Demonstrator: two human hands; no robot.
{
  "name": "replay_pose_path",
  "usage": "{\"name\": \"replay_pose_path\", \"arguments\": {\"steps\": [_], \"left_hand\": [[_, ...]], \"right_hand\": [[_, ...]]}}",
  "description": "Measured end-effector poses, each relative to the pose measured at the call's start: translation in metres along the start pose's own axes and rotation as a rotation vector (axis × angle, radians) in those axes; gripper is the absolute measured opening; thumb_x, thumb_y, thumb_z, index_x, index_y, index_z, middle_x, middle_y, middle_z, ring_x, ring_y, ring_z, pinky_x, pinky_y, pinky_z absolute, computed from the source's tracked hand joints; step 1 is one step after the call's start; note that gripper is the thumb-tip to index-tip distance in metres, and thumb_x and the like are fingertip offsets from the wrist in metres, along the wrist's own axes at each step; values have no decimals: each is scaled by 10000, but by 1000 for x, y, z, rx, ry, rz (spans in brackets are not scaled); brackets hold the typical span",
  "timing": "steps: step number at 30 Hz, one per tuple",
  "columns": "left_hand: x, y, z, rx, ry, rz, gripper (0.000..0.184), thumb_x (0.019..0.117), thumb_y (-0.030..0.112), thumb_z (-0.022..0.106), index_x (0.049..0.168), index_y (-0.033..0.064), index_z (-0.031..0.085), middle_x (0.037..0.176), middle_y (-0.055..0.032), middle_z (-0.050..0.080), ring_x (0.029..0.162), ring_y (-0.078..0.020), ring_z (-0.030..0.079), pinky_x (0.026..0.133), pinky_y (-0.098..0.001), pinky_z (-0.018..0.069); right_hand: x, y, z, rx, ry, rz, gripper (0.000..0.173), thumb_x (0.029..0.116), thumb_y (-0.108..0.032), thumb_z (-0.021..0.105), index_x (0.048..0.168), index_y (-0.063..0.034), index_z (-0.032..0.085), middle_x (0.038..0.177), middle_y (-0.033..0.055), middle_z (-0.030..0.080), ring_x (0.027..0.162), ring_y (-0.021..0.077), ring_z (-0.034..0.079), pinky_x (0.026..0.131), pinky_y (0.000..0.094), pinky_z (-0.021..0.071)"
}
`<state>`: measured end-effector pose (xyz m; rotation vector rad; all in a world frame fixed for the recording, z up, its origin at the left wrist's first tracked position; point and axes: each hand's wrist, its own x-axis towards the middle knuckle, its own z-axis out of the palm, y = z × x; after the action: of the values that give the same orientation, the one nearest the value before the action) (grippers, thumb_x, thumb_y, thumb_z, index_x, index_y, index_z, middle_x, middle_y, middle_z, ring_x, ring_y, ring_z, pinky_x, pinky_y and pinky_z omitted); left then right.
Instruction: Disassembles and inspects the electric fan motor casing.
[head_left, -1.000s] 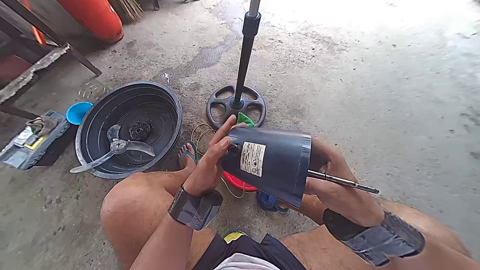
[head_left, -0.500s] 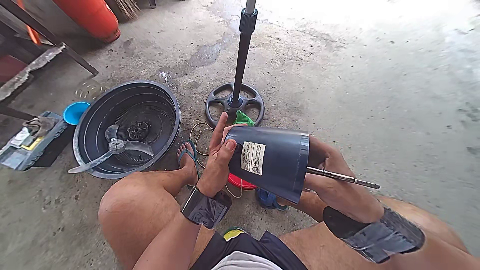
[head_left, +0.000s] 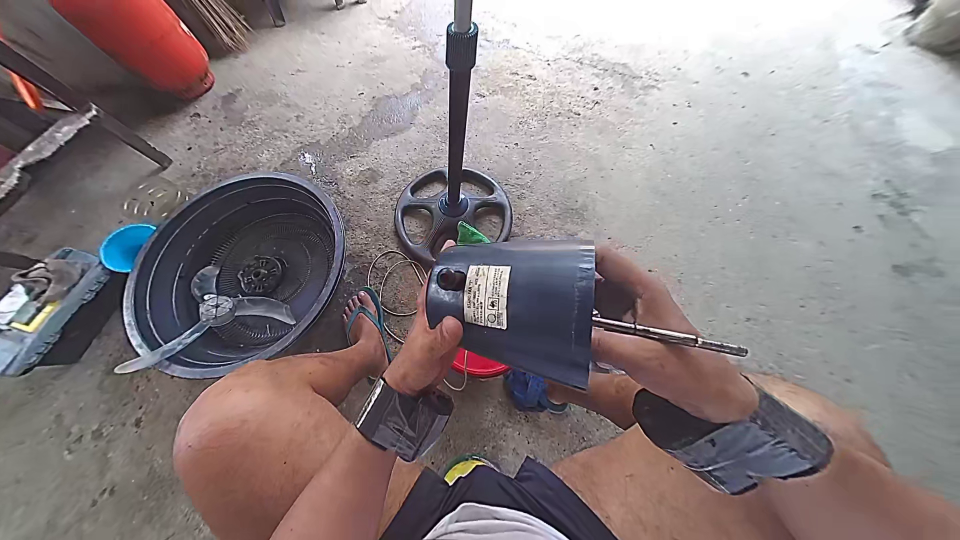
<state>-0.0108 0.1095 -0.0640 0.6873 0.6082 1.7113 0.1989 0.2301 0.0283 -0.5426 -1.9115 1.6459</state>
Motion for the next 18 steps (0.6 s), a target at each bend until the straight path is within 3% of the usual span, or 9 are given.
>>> {"name": "replay_pose_path", "arguments": {"steps": [2,6,8,11,14,18], "left_hand": [[7,1,4,-42,35,22,929,860,548,753,1578,192,284,1300,-84,651,1172,-213,656,1005,-444,559],[14,-2,6,-137,71,97,805,882,457,761,1538,204,370,1246,-88,680,1115,-203,682,966,-417,576],[14,-7,5,-159,67,146,664,896,434,743,1450,173,487,1189,-82,705,1083,-187,695,948,-401,581],[13,-11,5,-184,43,233,403,939,413,682,1217,120,686,1095,-77,743,1039,-160,710,925,-380,583],[16,-10,2,-226,9,292,381,962,384,639,1209,96,680,1091,-89,735,1042,-169,703,932,-386,575],[15,-9,-14,-235,-48,286,364,951,397,646,1146,98,717,1058,-67,745,1017,-150,708,906,-369,580]], "right_hand": [[0,1,1,-45,11,0,574,843,-256,817,1351,-126,585,1152,63,712,1055,205,700,923,367,612],[2,-3,6,-88,52,34,549,846,-271,824,1330,-141,601,1090,36,733,987,178,721,861,339,631],[2,-6,8,-117,55,27,536,837,-261,837,1313,-139,623,1068,15,742,965,152,725,842,323,638],[4,-8,14,-205,82,-7,517,808,-275,862,1266,-159,651,1028,-43,738,931,83,715,811,277,636],[6,-5,22,-251,125,-18,539,782,-289,880,1264,-158,677,1030,-66,748,937,41,711,820,257,633],[11,-6,32,-126,143,41,606,746,-195,902,1299,-99,673,1079,-22,752,980,60,716,847,252,634]]}}
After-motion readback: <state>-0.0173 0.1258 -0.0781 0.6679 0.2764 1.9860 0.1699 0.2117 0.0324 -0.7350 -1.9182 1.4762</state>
